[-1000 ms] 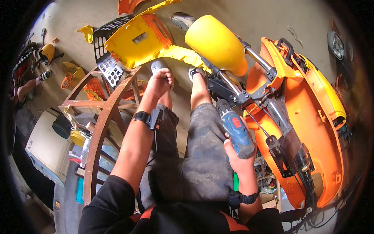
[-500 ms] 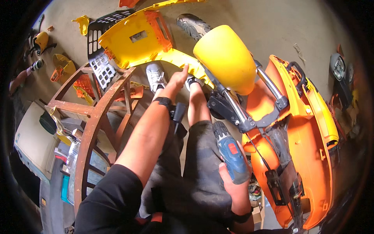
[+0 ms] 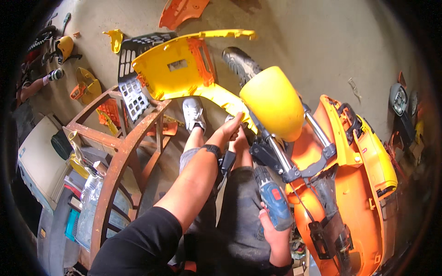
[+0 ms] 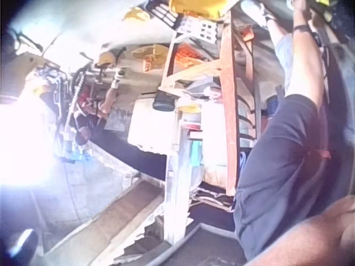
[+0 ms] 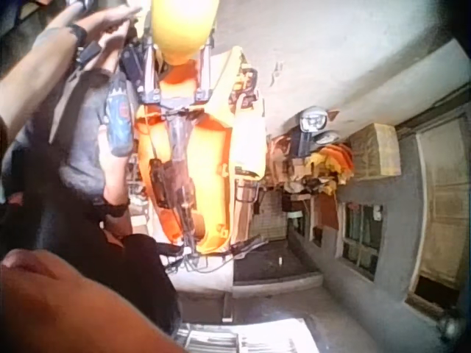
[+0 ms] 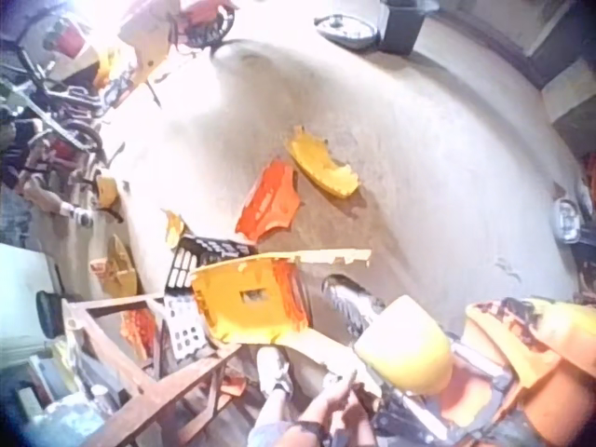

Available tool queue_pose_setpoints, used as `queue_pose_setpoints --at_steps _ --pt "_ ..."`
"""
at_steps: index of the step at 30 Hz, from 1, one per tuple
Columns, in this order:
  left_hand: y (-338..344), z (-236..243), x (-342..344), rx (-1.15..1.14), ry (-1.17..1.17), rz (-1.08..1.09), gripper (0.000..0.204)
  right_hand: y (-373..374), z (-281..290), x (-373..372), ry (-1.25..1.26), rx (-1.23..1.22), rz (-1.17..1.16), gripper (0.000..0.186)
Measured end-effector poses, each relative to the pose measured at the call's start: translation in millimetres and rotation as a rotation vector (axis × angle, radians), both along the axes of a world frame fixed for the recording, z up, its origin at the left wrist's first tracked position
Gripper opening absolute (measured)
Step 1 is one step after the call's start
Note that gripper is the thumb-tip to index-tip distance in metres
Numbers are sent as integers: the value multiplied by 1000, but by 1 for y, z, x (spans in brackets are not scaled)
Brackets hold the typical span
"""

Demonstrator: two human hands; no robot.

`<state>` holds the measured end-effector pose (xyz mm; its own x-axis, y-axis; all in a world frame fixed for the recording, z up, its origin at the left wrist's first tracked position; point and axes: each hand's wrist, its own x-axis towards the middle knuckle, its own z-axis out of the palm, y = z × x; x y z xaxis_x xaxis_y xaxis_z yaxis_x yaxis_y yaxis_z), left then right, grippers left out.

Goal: Repairing a motorcycle by removing and attaching plastic fairing panels using a power drill and hand alignment.

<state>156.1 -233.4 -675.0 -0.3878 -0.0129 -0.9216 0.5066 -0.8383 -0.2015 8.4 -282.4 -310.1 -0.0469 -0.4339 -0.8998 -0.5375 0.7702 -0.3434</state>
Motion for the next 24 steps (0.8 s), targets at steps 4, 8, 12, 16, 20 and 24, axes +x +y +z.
queue_pose_setpoints --at_steps 4,8,12,16,20,24 --pt "-11 -4 -22 -6 13 174 56 7 1 5 43 9 23 63" --pt "-3 -5 -9 -134 -23 397 47 25 13 1 -14 -22 18 58" --pt "24 33 11 -149 -134 334 41 18 29 16 -2 -69 -39 25" --pt "34 76 52 -43 -141 363 36 18 53 17 41 -110 -106 22" --pt "17 125 87 8 -100 362 34 27 77 7 -45 -140 -108 57" --pt "-1 180 126 -39 -88 375 36 39 113 3 -63 -256 -69 55"
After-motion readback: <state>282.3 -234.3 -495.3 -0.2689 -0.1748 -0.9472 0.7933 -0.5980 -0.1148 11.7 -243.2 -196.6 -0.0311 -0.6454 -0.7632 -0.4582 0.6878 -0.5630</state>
